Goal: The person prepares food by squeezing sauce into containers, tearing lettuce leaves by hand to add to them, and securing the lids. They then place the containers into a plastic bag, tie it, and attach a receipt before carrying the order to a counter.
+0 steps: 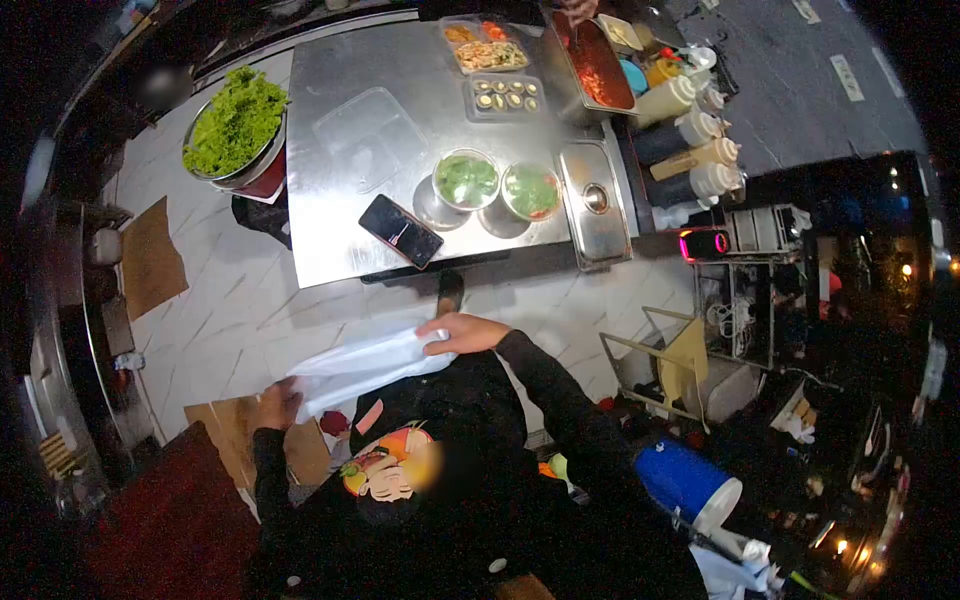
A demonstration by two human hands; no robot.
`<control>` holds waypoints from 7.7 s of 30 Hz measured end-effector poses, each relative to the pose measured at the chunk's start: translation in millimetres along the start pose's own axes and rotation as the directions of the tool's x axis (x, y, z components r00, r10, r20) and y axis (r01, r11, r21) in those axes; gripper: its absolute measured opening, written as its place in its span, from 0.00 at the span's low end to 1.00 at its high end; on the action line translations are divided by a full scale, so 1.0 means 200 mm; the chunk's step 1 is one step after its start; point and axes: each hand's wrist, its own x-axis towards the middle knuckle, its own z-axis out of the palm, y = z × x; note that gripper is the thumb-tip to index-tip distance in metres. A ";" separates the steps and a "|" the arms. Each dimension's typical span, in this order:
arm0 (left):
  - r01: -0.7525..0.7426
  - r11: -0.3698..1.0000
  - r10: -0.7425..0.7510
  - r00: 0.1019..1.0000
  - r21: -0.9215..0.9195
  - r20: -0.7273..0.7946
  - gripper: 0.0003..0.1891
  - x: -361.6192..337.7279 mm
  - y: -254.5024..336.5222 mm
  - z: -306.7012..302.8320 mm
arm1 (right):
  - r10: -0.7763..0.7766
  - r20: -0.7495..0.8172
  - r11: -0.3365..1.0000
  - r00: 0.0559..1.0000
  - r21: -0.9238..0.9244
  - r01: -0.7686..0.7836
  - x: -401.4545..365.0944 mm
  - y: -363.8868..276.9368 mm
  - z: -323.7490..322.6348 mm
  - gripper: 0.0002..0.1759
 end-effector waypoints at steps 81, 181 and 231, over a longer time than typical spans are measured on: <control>-0.058 0.943 -0.003 0.983 -0.329 -0.184 0.43 0.84 0.22 -0.69 | -0.354 -0.424 0.813 0.834 -0.580 0.050 0.92 -1.25 -0.33 0.58; -0.119 0.926 -0.059 0.893 -0.359 -0.447 0.41 1.39 0.90 -1.14 | -0.131 -0.886 0.977 -0.445 -0.039 -0.209 -2.23 1.18 -2.47 0.11; -0.473 0.766 0.415 0.881 -0.436 -0.228 0.41 1.26 0.77 -1.35 | -0.461 -0.784 0.618 0.415 -0.620 -0.484 0.57 -1.56 -0.83 0.38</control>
